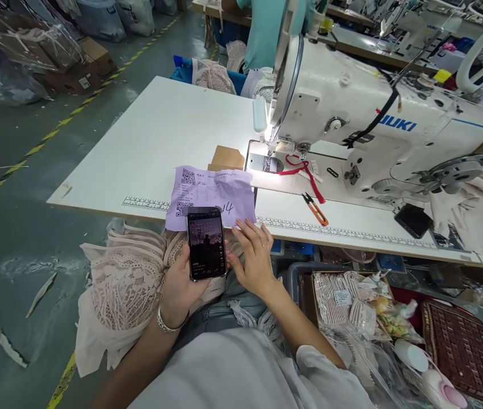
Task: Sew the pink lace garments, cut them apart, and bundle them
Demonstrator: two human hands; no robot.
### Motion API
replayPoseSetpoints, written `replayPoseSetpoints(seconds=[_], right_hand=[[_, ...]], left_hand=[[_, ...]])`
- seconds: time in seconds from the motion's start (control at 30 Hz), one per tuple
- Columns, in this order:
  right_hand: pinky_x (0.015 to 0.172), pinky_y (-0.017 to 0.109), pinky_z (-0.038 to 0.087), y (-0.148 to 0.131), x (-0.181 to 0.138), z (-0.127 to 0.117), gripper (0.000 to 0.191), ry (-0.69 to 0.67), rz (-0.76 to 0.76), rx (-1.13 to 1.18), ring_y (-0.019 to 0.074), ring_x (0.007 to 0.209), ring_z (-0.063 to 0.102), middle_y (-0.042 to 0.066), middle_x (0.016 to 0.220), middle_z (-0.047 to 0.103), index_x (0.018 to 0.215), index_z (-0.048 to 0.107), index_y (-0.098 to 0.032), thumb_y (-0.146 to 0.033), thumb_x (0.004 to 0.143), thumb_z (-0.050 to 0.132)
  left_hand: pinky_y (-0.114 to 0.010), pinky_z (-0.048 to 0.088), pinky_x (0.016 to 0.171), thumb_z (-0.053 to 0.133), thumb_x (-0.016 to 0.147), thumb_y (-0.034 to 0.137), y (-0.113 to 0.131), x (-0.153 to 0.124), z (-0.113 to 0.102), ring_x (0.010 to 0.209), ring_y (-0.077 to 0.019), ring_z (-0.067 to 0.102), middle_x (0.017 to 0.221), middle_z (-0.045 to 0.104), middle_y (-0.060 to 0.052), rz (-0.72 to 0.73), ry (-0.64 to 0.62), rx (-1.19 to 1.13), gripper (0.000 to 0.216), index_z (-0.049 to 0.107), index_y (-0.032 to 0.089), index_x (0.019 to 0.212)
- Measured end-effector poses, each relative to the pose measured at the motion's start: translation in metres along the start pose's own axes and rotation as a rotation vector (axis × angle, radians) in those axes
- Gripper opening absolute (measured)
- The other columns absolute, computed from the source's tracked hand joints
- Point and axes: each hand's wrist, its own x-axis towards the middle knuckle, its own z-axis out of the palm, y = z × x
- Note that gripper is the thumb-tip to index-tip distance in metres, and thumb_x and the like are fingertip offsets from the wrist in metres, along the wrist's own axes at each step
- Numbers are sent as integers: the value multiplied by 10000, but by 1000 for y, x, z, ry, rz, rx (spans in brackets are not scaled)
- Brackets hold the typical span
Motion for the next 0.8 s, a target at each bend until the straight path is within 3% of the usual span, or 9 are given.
replayPoseSetpoints(seconds=[0.13, 0.23, 0.47, 0.67, 0.8], right_hand=[[1150, 559, 256, -12, -11, 7, 641, -40, -39, 61, 302, 1389, 362, 141, 1483, 393, 1507, 289, -233, -556, 968, 417], [1162, 576, 217, -18, -12, 10, 704, -62, -21, 25, 310, 1387, 339, 153, 1494, 350, 1515, 254, -223, -561, 940, 479], [1146, 549, 240, -25, -6, 16, 578, -2, 105, -23, 289, 1330, 387, 131, 1433, 428, 1461, 335, -238, -427, 949, 522], [1133, 537, 257, -26, -7, 14, 500, -14, 65, 23, 278, 1315, 401, 128, 1435, 424, 1432, 396, -241, -475, 990, 421], [1126, 524, 264, -27, -7, 11, 433, -26, 23, 37, 268, 1307, 410, 98, 1440, 427, 1353, 537, -280, -474, 1019, 341]], left_hand=[[-447, 524, 961, 496, 979, 439, -1, 2, -2, 981, -278, 680, 1057, 723, -126, -3, 59, -30, 398, 721, 133, 1098], [-446, 498, 1010, 505, 980, 409, -1, 2, -2, 985, -260, 681, 1056, 726, -110, 19, 72, -56, 363, 726, 144, 1092], [-381, 533, 942, 408, 1019, 396, 0, 1, -1, 994, -241, 681, 1081, 725, -110, -20, 129, -80, 413, 727, 143, 1086], [-310, 553, 882, 335, 1043, 371, -1, 0, 3, 942, -199, 695, 1038, 738, -94, -18, 153, -127, 459, 738, 150, 1042], [-352, 528, 967, 347, 1040, 385, -1, 0, 3, 981, -216, 690, 1071, 730, -110, -16, 125, -101, 459, 730, 136, 1090]])
